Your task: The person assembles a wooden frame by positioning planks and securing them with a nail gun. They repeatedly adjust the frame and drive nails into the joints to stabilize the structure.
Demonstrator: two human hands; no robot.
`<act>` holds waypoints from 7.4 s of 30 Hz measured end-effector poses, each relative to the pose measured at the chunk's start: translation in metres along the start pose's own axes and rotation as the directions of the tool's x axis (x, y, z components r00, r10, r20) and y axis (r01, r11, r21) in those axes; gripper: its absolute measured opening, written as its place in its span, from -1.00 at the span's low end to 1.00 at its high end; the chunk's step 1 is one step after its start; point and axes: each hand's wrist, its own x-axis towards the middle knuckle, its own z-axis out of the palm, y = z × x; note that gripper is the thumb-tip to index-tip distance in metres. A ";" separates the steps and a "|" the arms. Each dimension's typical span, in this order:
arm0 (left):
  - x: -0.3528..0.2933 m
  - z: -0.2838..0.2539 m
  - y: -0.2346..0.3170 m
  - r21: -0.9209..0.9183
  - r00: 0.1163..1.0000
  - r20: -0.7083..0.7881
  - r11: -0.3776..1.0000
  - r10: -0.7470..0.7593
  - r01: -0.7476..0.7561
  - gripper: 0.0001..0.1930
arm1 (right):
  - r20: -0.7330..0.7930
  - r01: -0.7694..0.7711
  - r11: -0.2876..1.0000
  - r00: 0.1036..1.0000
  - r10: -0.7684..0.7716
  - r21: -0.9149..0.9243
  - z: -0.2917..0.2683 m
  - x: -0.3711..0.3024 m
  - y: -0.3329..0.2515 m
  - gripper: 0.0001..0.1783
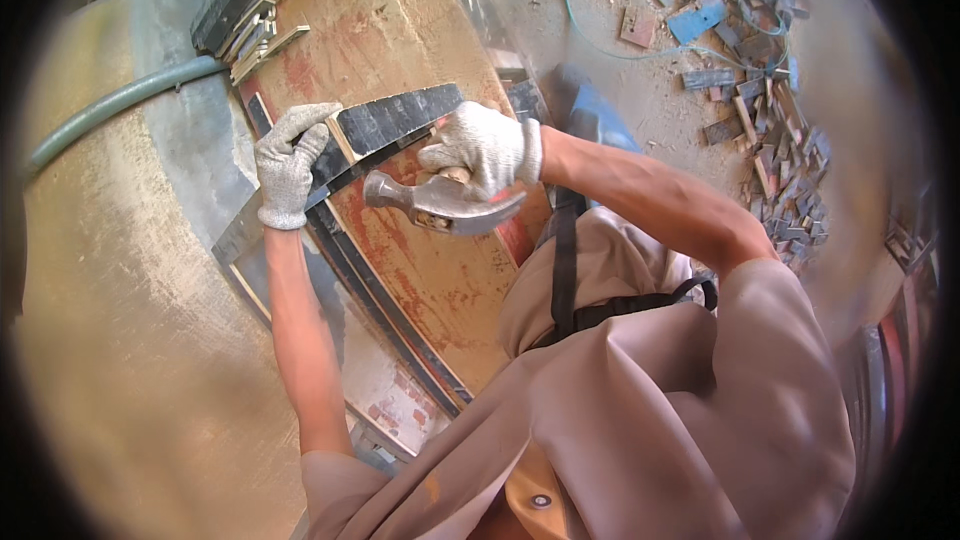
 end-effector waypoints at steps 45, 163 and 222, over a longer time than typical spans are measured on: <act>-0.037 0.061 0.015 0.763 0.908 -0.391 0.605 0.152 0.227 0.26 | 0.241 -0.750 0.459 0.613 0.752 0.476 -0.099 0.117 -0.010 -0.56; -0.003 0.021 0.004 0.057 0.988 -0.157 0.998 0.003 0.006 -0.27 | -0.198 -0.117 0.974 0.968 0.156 0.196 0.027 -0.006 -0.021 -0.74; -0.008 0.029 -0.009 -0.156 0.875 -0.477 0.972 0.080 -0.174 -0.32 | 0.060 -0.625 0.773 0.780 0.622 0.111 -0.008 0.040 -0.070 -0.49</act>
